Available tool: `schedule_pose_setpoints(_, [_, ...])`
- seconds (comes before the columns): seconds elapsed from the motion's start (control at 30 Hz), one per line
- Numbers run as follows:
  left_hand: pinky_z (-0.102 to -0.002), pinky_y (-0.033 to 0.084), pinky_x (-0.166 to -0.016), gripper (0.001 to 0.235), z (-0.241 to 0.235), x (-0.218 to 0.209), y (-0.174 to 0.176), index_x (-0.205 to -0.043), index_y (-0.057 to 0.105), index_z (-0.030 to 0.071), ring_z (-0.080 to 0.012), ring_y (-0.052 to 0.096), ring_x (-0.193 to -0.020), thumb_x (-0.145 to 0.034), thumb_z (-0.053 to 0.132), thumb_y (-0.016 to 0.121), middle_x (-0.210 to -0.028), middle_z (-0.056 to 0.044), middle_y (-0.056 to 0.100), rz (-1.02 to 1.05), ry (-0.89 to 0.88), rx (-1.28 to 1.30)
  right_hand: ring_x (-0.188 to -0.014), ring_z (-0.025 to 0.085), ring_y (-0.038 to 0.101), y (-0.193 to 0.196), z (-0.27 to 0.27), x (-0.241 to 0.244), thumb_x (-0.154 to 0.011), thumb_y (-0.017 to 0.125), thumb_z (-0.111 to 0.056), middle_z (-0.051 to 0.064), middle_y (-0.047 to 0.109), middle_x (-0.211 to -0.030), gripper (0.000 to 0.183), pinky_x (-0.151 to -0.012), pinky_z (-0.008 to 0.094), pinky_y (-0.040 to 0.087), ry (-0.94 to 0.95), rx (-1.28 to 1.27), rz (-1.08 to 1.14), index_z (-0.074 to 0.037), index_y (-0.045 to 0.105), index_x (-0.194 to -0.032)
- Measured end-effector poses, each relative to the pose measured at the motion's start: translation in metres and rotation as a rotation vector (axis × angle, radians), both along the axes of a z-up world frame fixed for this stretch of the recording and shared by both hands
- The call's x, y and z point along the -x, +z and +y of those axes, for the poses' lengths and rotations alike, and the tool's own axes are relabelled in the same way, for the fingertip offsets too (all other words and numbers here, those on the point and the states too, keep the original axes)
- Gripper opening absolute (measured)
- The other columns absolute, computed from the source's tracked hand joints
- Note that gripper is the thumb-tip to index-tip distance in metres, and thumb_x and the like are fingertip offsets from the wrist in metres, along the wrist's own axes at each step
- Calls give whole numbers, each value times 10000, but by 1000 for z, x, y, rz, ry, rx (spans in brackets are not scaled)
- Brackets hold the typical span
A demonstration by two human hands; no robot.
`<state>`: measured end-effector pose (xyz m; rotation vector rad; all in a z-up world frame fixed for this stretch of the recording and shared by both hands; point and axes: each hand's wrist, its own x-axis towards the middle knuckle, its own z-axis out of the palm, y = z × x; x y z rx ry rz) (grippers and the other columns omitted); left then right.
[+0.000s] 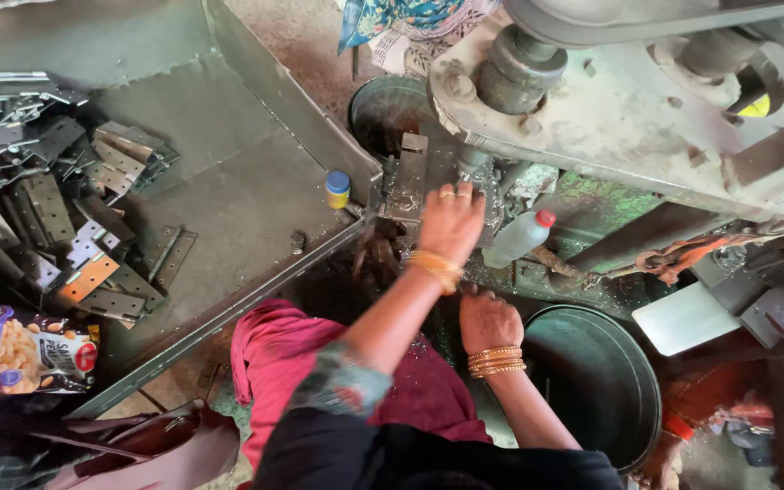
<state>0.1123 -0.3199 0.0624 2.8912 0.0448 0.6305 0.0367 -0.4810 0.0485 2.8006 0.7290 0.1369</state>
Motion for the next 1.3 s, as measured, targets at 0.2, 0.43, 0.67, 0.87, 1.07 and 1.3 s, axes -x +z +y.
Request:
schedule_pose_setpoints(0.2, [-394, 430, -897, 218, -10, 0, -5, -921, 801, 87, -274, 523, -1206, -887, 145, 594, -1575, -154, 456, 219, 208, 55, -815, 293, 765, 1, 3, -1, -942, 530, -151, 144, 748, -907, 247, -657, 391, 609, -13, -9, 4, -58, 658, -1132])
schedule_pose_setpoints(0.43, [-385, 362, -953, 283, 4, 11, -34, -1048, 792, 84, -205, 472, -1268, -934, 216, 568, -1388, -89, 620, 227, 116, -84, -914, 288, 767, -7, -2, -12, -985, 539, -161, 144, 763, -958, 201, -754, 414, 603, 26, 48, 89, -130, 734, -946])
schedule_pose_setpoints(0.67, [-373, 339, -953, 267, -1, -6, -27, -972, 807, 93, -206, 477, -1252, -905, 188, 567, -1288, -78, 688, 151, 156, -88, -768, 405, 724, -77, -31, 30, -940, 595, -326, 181, 728, -817, 341, -642, 524, 569, -188, -317, 245, -75, 569, -1169])
schedule_pose_setpoints(0.87, [-399, 343, -967, 255, 13, -7, -27, -954, 809, 121, -221, 462, -1316, -942, 208, 569, -1314, -75, 674, 256, 141, -18, -840, 442, 713, -119, -39, -1, -955, 595, -431, 210, 730, -848, 324, -731, 570, 558, -176, -344, 328, -112, 601, -1014])
schedule_pose_setpoints(1.07, [-416, 338, -977, 274, 2, -15, -39, -977, 807, 99, -237, 463, -1309, -926, 216, 564, -1351, -51, 655, 113, 170, 31, -808, 465, 698, -118, -53, 7, -925, 599, -415, 233, 722, -849, 372, -676, 584, 544, -181, -462, 311, -94, 584, -1112])
schedule_pose_setpoints(1.3, [-412, 318, -1071, 297, 7, -29, -39, -1081, 796, 95, -231, 443, -1348, -947, 167, 541, -1361, -38, 648, 161, 234, -114, -854, 454, 708, -106, -46, -3, -950, 612, -469, 223, 740, -844, 354, -719, 586, 548, -120, -381, 330, -118, 638, -985])
